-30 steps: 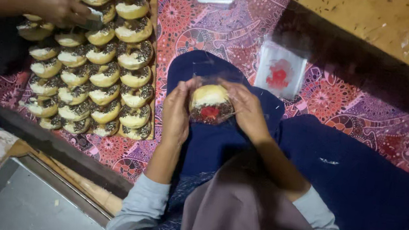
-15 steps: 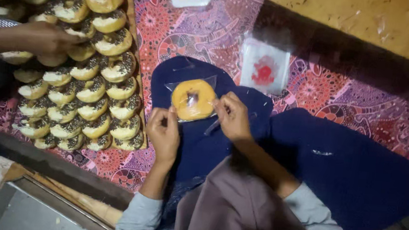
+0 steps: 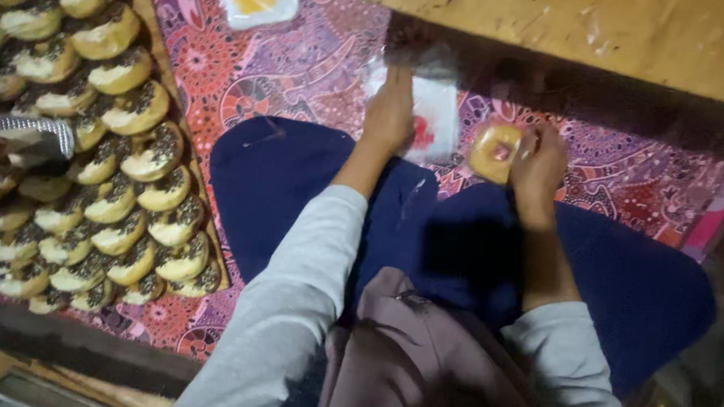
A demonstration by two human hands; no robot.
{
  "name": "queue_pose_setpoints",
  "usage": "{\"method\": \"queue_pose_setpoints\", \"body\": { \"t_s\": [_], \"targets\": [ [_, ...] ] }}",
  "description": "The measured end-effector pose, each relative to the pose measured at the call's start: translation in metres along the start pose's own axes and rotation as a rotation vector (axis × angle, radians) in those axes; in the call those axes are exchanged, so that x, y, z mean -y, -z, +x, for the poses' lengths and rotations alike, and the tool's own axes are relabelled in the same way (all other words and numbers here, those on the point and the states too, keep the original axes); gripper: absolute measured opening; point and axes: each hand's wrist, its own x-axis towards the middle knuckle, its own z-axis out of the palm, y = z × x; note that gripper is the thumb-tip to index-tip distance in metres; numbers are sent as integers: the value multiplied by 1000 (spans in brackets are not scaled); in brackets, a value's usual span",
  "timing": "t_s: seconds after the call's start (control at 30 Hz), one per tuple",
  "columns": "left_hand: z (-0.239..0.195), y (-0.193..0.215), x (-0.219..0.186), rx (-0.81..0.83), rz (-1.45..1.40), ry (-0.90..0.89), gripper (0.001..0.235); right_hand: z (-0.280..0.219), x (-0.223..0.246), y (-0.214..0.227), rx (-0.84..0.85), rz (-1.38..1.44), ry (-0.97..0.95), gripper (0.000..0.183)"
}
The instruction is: The person sits on the floor and individually places round pastries into clear plastic bags, then seals them and places them into a crate. Another person is visible in the background applying toppings to pastries on a tray.
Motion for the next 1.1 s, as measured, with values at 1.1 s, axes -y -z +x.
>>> {"method": "queue_pose_setpoints", "body": {
  "t_s": [1.1],
  "targets": [
    [42,98,-140,-116,-1982,290,41,24,208,125,21,59,893,51]
  ]
}}
